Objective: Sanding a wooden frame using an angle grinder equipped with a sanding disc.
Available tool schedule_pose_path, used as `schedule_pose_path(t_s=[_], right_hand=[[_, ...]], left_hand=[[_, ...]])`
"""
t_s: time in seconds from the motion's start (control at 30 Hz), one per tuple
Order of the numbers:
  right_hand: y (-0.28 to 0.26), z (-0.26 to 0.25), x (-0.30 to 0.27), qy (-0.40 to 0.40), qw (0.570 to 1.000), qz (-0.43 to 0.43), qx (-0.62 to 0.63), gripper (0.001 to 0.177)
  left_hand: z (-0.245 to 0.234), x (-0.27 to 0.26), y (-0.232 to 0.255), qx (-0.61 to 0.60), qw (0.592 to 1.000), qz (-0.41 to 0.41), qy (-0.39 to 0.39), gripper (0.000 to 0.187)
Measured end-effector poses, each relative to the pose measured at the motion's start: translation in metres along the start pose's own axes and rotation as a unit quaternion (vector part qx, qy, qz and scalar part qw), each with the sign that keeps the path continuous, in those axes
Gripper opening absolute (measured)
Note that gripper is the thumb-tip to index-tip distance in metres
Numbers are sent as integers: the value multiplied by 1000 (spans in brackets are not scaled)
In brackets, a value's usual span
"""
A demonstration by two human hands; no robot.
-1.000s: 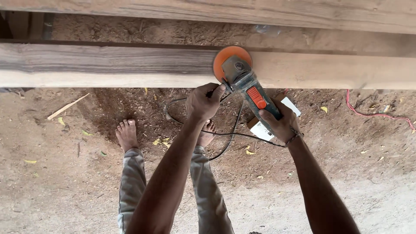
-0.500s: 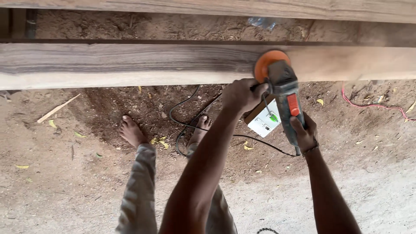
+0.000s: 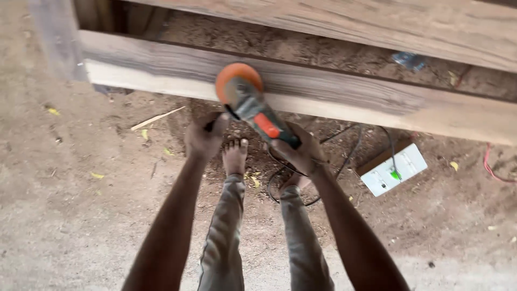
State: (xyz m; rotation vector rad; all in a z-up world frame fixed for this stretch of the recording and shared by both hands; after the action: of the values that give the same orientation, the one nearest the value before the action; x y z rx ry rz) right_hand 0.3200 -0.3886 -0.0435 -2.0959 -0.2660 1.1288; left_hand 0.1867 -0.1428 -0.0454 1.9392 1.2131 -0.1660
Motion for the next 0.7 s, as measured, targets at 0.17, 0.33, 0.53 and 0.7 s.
schedule_pose_path(t_s=[0.17, 0.33, 0.53, 0.7], right_hand=[[-57, 68, 23, -66, 995, 36, -66, 87], [-62, 55, 14, -96, 986, 61, -122, 81], [0, -32, -29, -44, 983, 132, -123, 85], [29, -108, -47, 58, 992, 21, -107, 85]], left_hand=[[-37, 24, -106, -164, 983, 73, 33, 39], [-35, 17, -85, -120, 991, 30, 48, 42], [46, -29, -33, -33, 997, -67, 3, 24], [98, -56, 38, -22, 990, -104, -94, 26]])
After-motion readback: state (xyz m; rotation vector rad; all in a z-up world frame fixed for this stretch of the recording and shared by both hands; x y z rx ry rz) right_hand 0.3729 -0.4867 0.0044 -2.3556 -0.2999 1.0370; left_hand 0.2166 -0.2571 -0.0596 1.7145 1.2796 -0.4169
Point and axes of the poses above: each hand's wrist, its own x-axis towards the middle knuckle, its own z-axis out of the palm, y = z × x, the point moved 8 cm from there along x, towards the middle knuckle, and after that the axes turned 8 degrees about y, right-handed, at the moved point
